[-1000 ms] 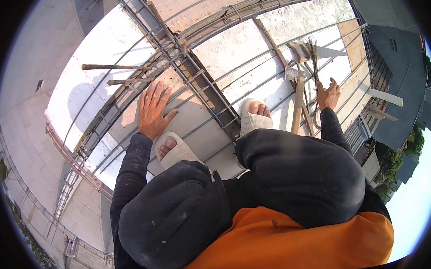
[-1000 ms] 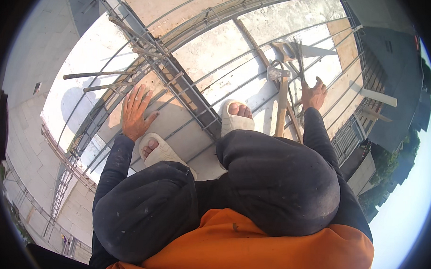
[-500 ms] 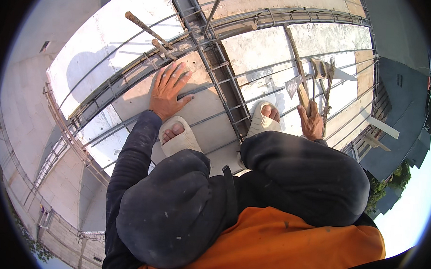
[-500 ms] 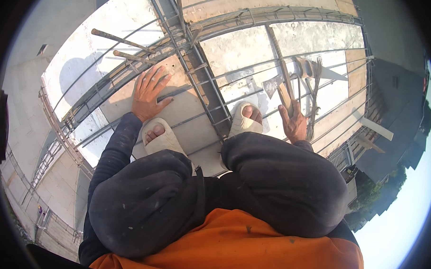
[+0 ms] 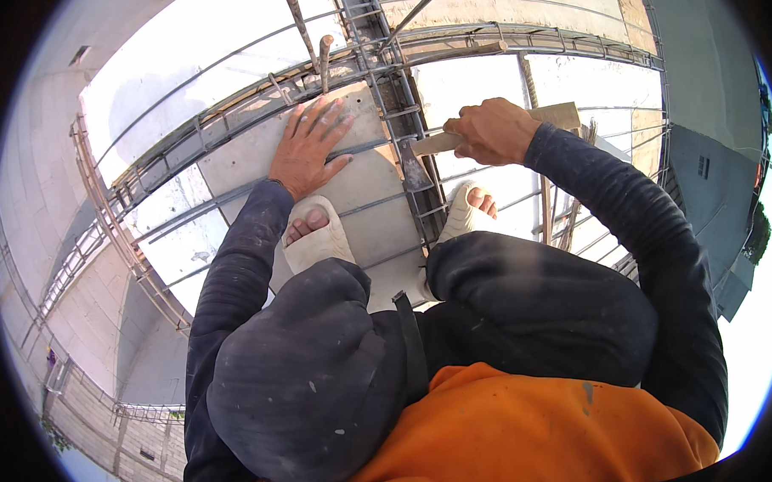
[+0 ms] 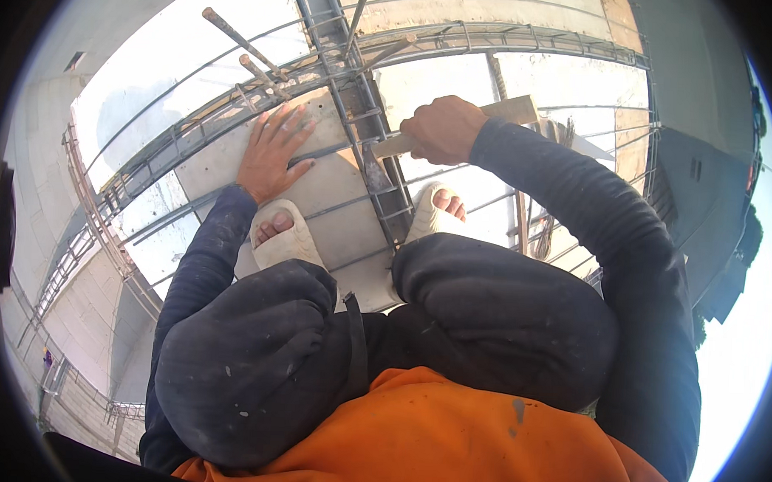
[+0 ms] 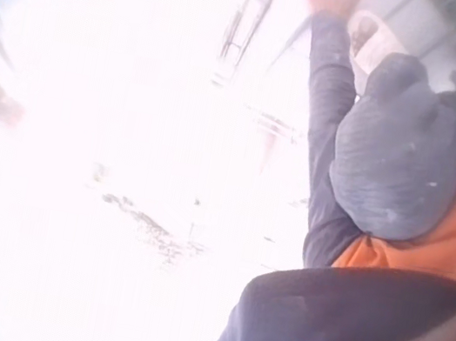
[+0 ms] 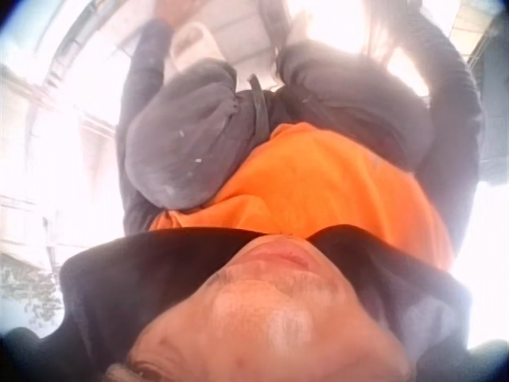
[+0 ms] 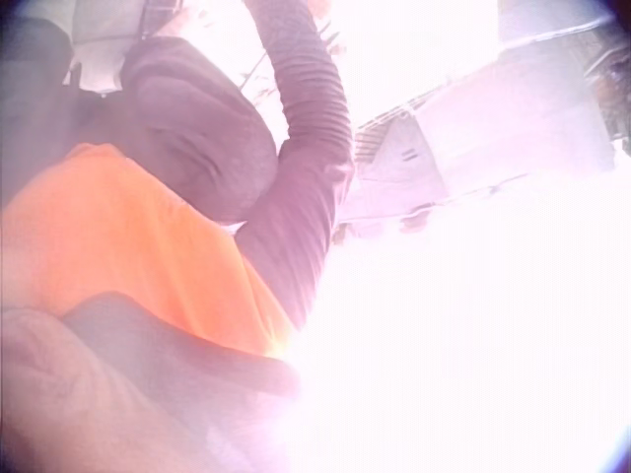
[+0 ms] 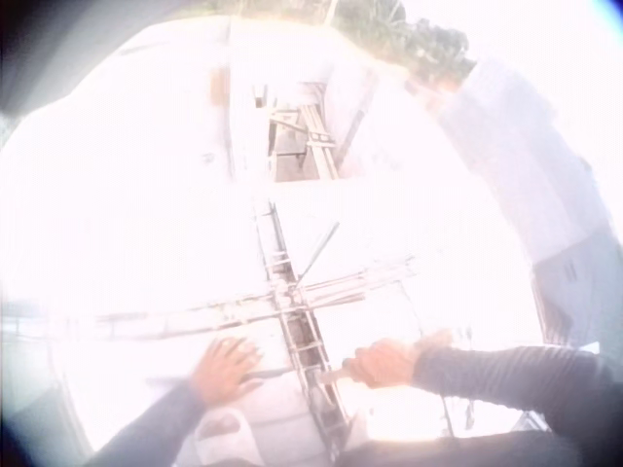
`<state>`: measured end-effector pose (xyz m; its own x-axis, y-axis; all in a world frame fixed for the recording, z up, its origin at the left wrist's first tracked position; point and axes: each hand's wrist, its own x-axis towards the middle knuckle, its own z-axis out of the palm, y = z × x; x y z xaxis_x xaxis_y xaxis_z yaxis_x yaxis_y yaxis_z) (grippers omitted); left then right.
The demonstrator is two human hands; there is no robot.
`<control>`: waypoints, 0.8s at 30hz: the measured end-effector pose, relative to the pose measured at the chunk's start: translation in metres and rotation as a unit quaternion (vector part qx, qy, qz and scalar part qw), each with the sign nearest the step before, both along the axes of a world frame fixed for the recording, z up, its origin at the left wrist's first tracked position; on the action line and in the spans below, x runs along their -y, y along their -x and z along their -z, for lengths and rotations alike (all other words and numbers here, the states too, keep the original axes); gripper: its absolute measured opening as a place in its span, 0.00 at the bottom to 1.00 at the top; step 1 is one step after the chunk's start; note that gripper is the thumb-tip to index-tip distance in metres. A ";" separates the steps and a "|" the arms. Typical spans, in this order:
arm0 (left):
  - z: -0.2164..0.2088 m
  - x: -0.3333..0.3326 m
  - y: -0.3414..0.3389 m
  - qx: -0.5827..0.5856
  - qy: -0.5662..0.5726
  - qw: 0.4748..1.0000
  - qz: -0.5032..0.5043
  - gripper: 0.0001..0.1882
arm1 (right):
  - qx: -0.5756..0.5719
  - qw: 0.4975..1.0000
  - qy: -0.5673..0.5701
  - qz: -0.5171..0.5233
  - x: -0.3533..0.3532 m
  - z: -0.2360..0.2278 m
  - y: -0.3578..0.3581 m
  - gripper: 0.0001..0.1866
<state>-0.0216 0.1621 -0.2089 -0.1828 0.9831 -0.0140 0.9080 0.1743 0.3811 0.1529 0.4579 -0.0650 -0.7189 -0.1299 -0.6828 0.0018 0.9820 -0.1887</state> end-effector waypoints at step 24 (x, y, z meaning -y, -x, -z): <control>0.012 0.001 -0.004 -0.019 0.007 1.000 -0.005 0.33 | -0.064 0.997 -0.023 -0.036 0.013 -0.007 -0.005 0.15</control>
